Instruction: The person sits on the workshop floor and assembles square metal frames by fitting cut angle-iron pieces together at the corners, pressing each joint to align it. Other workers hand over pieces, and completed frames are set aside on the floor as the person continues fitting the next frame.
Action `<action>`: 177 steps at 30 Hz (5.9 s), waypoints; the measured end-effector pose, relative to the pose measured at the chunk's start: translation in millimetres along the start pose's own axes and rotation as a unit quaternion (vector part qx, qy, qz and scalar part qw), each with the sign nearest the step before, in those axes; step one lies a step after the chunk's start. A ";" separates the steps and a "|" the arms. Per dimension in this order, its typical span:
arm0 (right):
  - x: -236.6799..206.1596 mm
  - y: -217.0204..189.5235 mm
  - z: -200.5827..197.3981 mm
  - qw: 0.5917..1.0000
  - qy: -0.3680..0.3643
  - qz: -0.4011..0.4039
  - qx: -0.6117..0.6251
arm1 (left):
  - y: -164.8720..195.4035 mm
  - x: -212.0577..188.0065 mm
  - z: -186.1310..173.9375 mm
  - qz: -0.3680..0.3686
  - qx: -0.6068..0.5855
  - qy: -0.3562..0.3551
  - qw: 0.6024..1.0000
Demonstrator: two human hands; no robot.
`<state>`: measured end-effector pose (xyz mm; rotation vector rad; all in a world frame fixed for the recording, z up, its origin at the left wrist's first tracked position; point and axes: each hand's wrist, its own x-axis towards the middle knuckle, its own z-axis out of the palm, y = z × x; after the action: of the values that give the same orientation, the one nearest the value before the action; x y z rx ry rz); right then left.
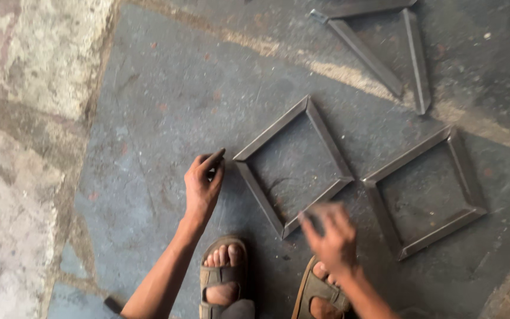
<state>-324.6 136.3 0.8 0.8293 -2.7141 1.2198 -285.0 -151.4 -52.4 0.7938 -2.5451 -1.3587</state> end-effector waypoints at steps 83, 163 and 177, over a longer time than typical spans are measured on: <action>98.4 44.9 11.3 0.989 -0.017 0.015 -0.144 | 88.7 82.2 68.7 0.262 0.172 -0.082 0.946; -31.0 90.8 16.6 0.899 0.087 0.365 0.227 | -15.3 -25.0 30.7 -0.052 -0.083 0.015 0.995; -38.1 101.1 18.8 0.908 0.074 0.345 0.226 | -13.2 -26.7 32.6 -0.064 -0.101 0.018 0.993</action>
<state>-338.7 195.2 -90.7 -0.2804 -2.6984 1.9776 -269.3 -119.7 -78.9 0.9448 -2.3184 -1.5936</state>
